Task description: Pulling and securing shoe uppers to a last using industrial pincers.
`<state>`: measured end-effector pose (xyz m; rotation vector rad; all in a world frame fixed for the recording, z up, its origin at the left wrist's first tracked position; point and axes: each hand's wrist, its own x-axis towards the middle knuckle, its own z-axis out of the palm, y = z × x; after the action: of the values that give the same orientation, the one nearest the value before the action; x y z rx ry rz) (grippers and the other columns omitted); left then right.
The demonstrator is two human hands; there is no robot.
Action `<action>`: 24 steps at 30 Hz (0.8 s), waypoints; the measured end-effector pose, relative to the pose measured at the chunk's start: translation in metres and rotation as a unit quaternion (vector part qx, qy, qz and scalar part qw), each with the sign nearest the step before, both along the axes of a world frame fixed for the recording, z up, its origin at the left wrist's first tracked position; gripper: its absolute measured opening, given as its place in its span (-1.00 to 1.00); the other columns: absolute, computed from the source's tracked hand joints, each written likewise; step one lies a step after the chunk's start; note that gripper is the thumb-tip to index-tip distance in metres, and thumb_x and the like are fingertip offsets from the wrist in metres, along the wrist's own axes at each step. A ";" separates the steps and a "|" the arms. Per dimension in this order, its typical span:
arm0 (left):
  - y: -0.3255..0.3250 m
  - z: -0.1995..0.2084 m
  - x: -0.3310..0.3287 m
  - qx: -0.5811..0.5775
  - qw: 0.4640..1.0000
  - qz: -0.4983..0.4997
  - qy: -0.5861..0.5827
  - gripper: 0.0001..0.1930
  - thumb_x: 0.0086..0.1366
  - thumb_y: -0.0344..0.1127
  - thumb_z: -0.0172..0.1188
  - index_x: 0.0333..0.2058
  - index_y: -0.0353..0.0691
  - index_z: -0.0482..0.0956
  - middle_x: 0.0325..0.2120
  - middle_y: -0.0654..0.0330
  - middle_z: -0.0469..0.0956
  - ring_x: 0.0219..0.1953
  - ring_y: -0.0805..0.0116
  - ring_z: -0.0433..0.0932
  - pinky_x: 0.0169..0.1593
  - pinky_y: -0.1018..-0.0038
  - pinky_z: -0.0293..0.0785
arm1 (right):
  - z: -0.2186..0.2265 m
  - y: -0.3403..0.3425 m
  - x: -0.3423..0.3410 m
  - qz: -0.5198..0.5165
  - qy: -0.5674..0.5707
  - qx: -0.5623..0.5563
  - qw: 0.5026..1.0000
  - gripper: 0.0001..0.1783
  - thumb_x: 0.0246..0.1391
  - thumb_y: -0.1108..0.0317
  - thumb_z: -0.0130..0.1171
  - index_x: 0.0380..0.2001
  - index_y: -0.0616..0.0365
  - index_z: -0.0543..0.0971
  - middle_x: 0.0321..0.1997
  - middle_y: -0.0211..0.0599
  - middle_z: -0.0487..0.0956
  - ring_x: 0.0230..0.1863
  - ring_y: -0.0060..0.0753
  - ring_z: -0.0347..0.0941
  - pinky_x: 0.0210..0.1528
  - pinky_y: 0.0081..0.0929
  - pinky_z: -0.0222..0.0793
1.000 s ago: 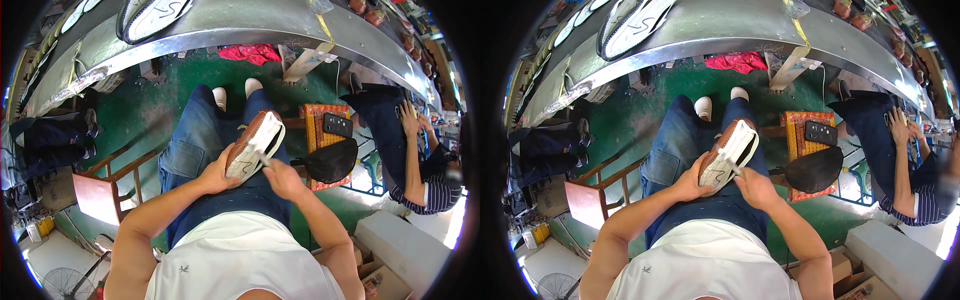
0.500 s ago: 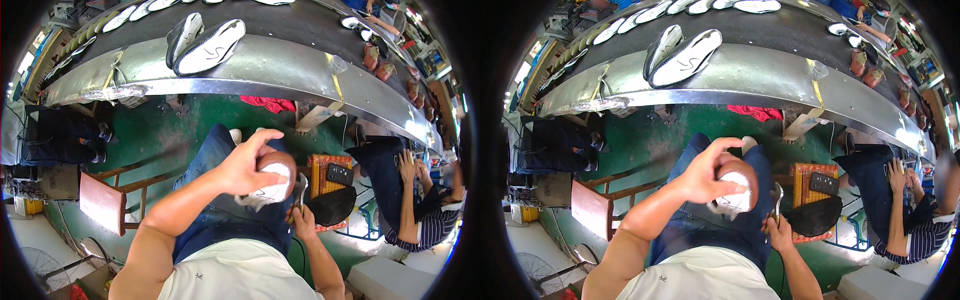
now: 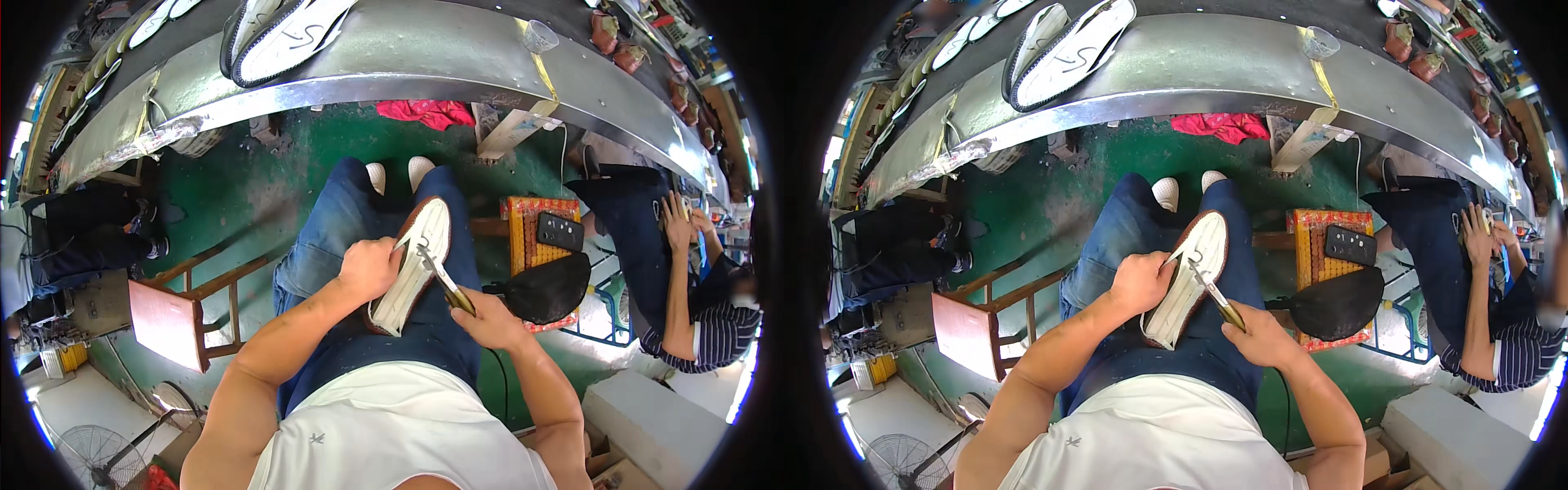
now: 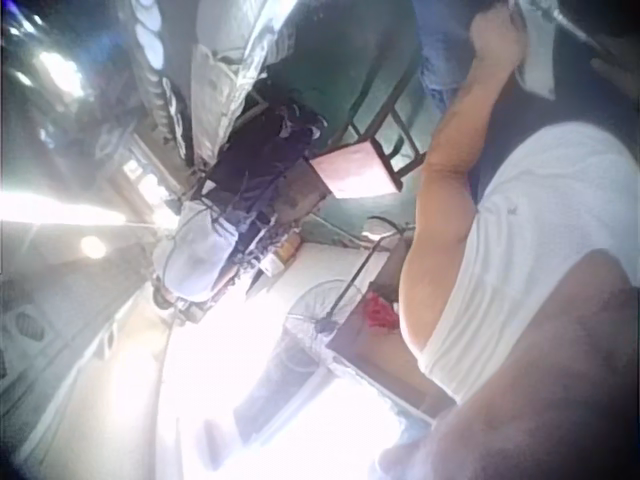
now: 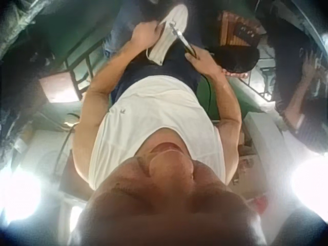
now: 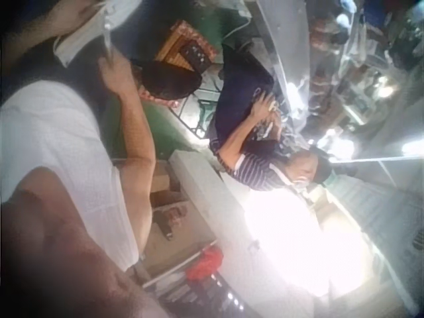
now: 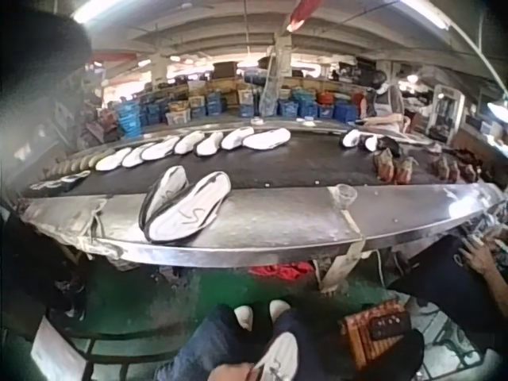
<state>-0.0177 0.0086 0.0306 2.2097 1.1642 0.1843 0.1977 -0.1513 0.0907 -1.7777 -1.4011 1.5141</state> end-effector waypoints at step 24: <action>0.004 -0.047 0.013 -0.579 0.703 0.181 -0.372 -0.26 0.37 -0.11 0.33 0.40 -0.23 0.22 0.17 0.15 0.50 0.16 0.35 0.48 0.24 0.38 0.41 | -0.062 0.009 -0.051 -0.170 0.041 -0.088 0.981 -0.70 0.28 0.23 0.16 -0.13 0.29 0.57 -0.45 -0.14 0.63 -0.38 -0.26 0.61 -0.24 -0.28 0.49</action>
<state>-0.0047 0.0127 -0.0161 0.6336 0.8097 0.3408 0.1465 -0.1426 0.0288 -1.9169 -0.8897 1.5400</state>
